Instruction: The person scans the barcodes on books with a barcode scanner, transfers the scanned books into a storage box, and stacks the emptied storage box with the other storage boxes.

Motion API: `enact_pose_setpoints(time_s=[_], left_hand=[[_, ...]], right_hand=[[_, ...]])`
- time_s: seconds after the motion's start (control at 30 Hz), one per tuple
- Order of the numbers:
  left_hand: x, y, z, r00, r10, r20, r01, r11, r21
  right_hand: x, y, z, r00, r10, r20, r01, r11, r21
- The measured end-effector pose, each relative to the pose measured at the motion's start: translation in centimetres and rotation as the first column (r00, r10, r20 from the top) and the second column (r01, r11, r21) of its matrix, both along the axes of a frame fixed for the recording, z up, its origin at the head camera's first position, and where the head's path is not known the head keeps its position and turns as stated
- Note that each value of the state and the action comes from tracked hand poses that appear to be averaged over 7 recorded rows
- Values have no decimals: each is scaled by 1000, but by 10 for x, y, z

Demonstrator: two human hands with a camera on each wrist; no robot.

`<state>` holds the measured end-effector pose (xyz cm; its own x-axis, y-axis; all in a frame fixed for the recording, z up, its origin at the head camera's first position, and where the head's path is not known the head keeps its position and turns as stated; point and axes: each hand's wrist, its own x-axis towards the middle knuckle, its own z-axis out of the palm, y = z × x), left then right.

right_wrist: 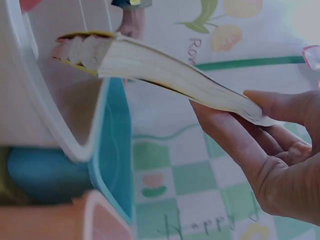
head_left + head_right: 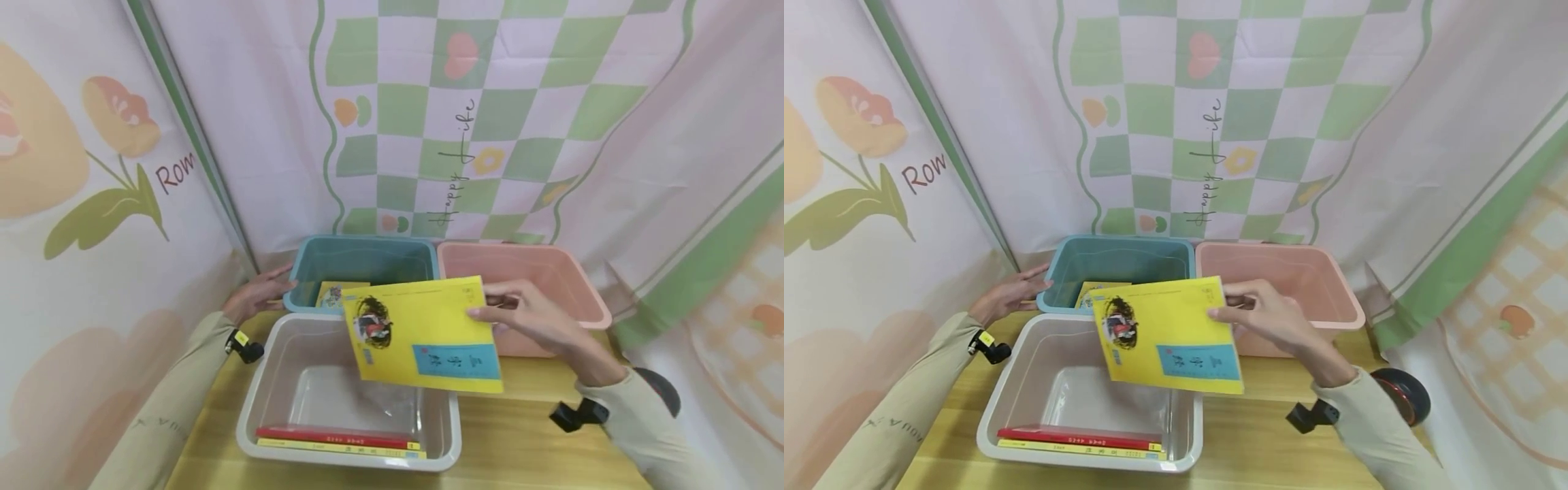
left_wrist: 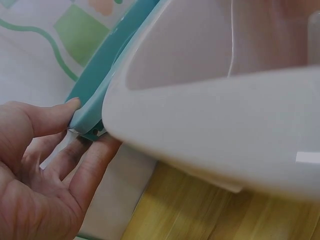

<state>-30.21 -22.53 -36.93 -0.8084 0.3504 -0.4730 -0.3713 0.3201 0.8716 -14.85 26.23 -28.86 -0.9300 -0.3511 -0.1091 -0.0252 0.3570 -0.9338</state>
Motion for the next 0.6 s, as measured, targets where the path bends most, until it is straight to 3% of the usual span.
enact_pose_setpoints(time_s=[0.23,0.47,0.6], left_hand=[[-2,2,1,1000,21,7,-20,1000,-19],[-1,1,1,1000,15,9,-15,1000,-11],[-1,2,0,1000,20,16,-20,1000,-8]], right_hand=[[7,50,19,997,-58,-54,66,987,148],[19,94,28,993,-101,-58,111,974,196],[26,110,29,983,-112,-143,145,957,252]])
